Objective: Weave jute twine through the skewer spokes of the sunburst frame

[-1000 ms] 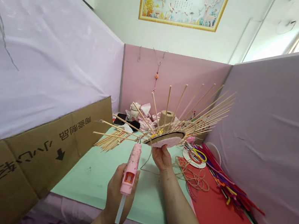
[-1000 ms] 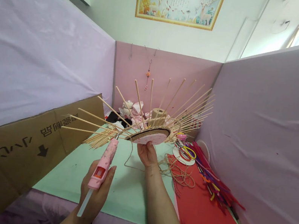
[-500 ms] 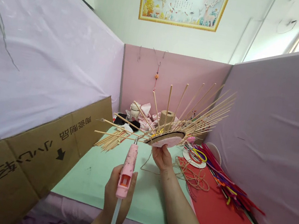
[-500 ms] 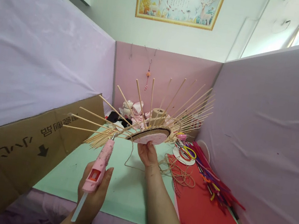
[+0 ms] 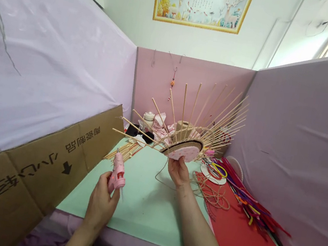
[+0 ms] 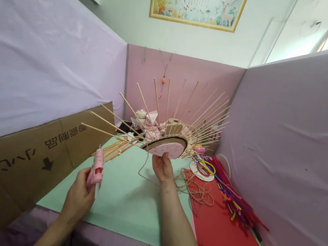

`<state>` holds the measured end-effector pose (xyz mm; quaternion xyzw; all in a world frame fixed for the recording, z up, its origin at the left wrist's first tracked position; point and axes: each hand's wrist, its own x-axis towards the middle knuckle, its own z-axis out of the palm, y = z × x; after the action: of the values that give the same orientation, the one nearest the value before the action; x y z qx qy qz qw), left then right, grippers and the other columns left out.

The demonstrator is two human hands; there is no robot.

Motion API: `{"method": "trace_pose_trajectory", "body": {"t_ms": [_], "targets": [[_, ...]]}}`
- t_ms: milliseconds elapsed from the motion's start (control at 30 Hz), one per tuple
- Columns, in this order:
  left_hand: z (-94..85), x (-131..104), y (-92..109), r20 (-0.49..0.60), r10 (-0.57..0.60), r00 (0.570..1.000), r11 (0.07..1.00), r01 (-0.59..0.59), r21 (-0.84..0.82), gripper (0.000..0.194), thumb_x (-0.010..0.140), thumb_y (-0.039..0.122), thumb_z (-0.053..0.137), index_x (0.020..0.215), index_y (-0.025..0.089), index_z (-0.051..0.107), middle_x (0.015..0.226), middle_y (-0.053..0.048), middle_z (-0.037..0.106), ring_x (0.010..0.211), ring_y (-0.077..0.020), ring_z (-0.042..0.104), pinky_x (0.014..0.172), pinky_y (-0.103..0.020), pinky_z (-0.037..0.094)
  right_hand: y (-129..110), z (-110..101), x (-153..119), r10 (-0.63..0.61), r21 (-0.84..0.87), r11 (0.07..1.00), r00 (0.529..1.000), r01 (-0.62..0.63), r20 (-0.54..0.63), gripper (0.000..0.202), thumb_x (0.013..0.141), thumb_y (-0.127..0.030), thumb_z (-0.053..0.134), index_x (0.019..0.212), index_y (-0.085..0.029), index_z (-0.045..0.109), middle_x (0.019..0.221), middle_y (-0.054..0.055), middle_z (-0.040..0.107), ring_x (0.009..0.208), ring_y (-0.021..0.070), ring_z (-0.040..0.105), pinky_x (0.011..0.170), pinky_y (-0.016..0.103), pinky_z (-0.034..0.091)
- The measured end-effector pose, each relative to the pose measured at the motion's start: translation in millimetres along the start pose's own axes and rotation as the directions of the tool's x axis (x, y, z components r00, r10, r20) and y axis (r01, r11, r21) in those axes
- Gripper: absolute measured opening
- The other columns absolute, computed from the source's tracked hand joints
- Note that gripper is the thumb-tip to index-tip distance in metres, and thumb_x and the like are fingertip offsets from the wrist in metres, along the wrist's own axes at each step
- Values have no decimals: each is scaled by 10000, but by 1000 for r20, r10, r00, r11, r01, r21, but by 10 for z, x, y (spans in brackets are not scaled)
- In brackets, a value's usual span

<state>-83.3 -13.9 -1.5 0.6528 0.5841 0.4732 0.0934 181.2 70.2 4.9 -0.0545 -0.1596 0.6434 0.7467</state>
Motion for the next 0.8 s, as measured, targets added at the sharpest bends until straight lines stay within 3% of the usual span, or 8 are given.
{"method": "trace_pose_trajectory", "body": {"t_ms": [133,267,400,500,600,667,733,800], "targets": [[-67,22,-277,156,42,987,959,-84,271,275,868,320,402,1074,162,492,1019,-130,603,970,-289,580,827,-395,444,-9,5,-15,-20,-38,999,1000,20,-5,122,860,-150,594,897,-243,664,909,-45,745,907,62,670,932,225,515],[-133,1,-394,262,-96,960,823,-71,564,202,875,294,412,958,150,528,918,-126,596,898,-280,560,782,-371,418,-2,-28,-14,-26,-72,997,999,24,-24,112,848,-165,615,892,-252,670,921,-47,744,948,62,660,976,230,485],[-158,53,-413,263,-187,947,717,-51,696,271,880,362,450,1003,146,554,949,-135,591,938,-305,539,790,-417,395,21,-20,-19,-16,-71,997,999,14,-40,107,853,-158,607,861,-248,665,910,-43,745,921,63,669,938,229,514],[-181,67,-370,183,-165,969,733,-4,680,381,849,406,508,1121,145,558,1078,-172,566,1058,-360,485,842,-491,370,36,-3,-14,-9,-66,998,999,6,-36,99,845,-160,619,879,-244,660,909,-38,745,908,65,674,907,218,531],[-182,76,-174,65,-95,993,905,59,422,520,787,428,596,1234,177,504,1281,-179,484,1211,-383,391,938,-533,328,52,11,-8,-6,-91,996,999,3,-32,95,823,-169,651,871,-251,655,905,-44,743,940,76,669,930,237,524],[-109,127,83,125,-50,991,999,47,22,564,759,433,633,1258,224,474,1310,-136,493,1233,-325,417,987,-488,335,71,29,-12,-7,-99,995,999,4,-36,102,819,-172,657,878,-256,652,895,-48,742,961,82,664,941,252,522],[49,236,417,234,-13,972,904,112,-412,566,750,416,661,1259,264,464,1348,-97,495,1244,-272,451,1015,-445,343,100,62,-25,2,-90,996,999,-5,-35,108,823,-172,652,894,-252,648,908,-47,741,967,82,662,933,253,528],[267,391,761,291,68,954,630,185,-754,574,712,352,719,1225,237,489,1346,-109,515,1266,-246,456,1049,-411,330,134,106,-44,23,-72,997,999,-25,-30,104,835,-172,637,912,-241,645,921,-42,740,955,81,664,913,241,538]]}}
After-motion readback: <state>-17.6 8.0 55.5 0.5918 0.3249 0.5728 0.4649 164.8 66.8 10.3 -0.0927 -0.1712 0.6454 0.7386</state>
